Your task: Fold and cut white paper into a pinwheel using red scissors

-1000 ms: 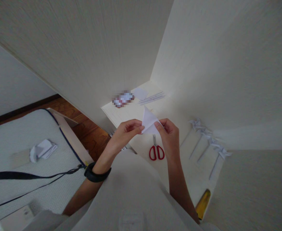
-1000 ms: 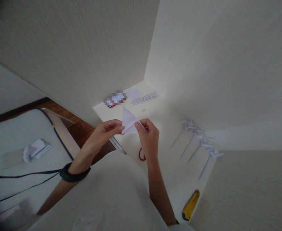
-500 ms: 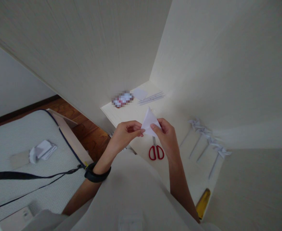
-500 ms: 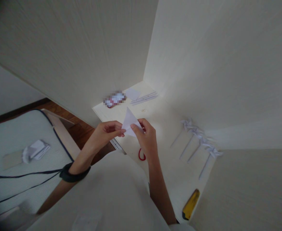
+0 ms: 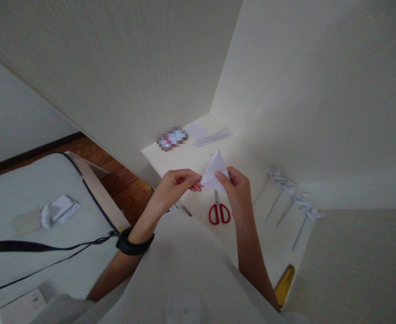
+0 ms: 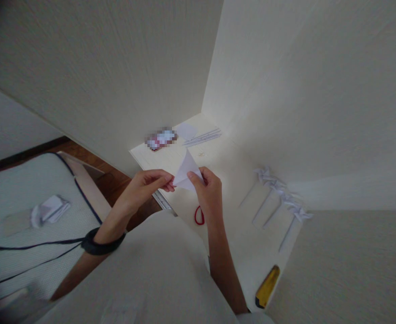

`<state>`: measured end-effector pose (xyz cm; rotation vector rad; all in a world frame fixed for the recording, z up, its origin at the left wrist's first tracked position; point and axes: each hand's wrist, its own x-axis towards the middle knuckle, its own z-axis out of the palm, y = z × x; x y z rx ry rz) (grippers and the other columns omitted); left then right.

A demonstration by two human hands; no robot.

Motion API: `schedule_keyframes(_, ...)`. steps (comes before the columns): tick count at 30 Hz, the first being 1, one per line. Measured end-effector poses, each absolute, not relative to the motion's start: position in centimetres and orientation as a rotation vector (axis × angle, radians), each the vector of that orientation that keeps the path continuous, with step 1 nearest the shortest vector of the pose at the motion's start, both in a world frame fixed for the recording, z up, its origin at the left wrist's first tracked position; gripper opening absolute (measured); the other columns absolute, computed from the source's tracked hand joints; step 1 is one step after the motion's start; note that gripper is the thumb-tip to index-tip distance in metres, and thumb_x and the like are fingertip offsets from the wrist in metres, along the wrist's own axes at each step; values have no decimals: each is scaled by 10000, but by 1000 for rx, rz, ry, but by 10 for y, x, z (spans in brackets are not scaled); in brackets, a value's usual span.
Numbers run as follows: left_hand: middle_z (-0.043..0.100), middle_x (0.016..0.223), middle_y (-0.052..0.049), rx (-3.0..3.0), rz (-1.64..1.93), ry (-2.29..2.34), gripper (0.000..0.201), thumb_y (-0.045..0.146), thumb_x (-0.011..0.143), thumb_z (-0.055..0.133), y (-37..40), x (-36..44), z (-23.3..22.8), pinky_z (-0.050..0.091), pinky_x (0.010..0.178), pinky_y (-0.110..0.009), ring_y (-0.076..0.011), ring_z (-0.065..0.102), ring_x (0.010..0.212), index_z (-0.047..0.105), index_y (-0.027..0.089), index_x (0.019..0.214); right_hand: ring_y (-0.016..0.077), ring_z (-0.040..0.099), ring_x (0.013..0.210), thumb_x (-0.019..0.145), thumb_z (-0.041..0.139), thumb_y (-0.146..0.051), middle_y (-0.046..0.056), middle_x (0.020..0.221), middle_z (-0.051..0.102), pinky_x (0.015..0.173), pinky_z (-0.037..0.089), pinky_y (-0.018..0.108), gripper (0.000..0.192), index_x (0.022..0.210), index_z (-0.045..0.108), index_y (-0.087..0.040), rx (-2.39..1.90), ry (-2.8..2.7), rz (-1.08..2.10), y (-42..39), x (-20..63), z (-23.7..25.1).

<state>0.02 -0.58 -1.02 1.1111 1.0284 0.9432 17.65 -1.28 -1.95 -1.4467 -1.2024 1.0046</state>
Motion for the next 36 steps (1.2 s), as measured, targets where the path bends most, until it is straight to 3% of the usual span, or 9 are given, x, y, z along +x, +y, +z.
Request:
schedule_keyframes(7, 731, 685, -15, 1101, 917, 1022, 166, 257, 626, 826, -8, 2, -10, 535, 643, -223, -125, 659, 632, 738, 157, 724, 105, 444, 549, 775, 667, -383, -44, 603, 534, 513, 332, 235, 218, 684, 618, -191, -1451, -1191, 1002, -17, 175, -20)
schedule_keyframes(19, 696, 596, -11, 1109, 938, 1077, 139, 277, 689, 766, -10, 2, -11, 527, 604, -220, -116, 633, 567, 711, 151, 667, 101, 433, 536, 768, 670, -374, -58, 574, 505, 507, 325, 232, 218, 662, 601, -195, -1408, -1236, 1032, -17, 175, -15)
schedule_keyframes(28, 683, 578, -14, 1167, 971, 1126, 211, 337, 733, 742, -8, 0, -14, 522, 593, -233, -126, 623, 551, 684, 157, 639, 123, 546, 598, 769, 665, -339, -30, 671, 621, 581, 415, 249, 138, 728, 623, -214, -1358, -1193, 1032, -15, 175, -18)
schedule_keyframes(36, 689, 603, -9, 1244, 995, 1154, 209, 333, 764, 732, -10, 0, -17, 493, 585, -218, -123, 620, 569, 678, 161, 659, 105, 475, 557, 765, 681, -304, -59, 589, 518, 559, 373, 242, 201, 634, 558, -215, -1362, -1158, 936, -18, 172, -18)
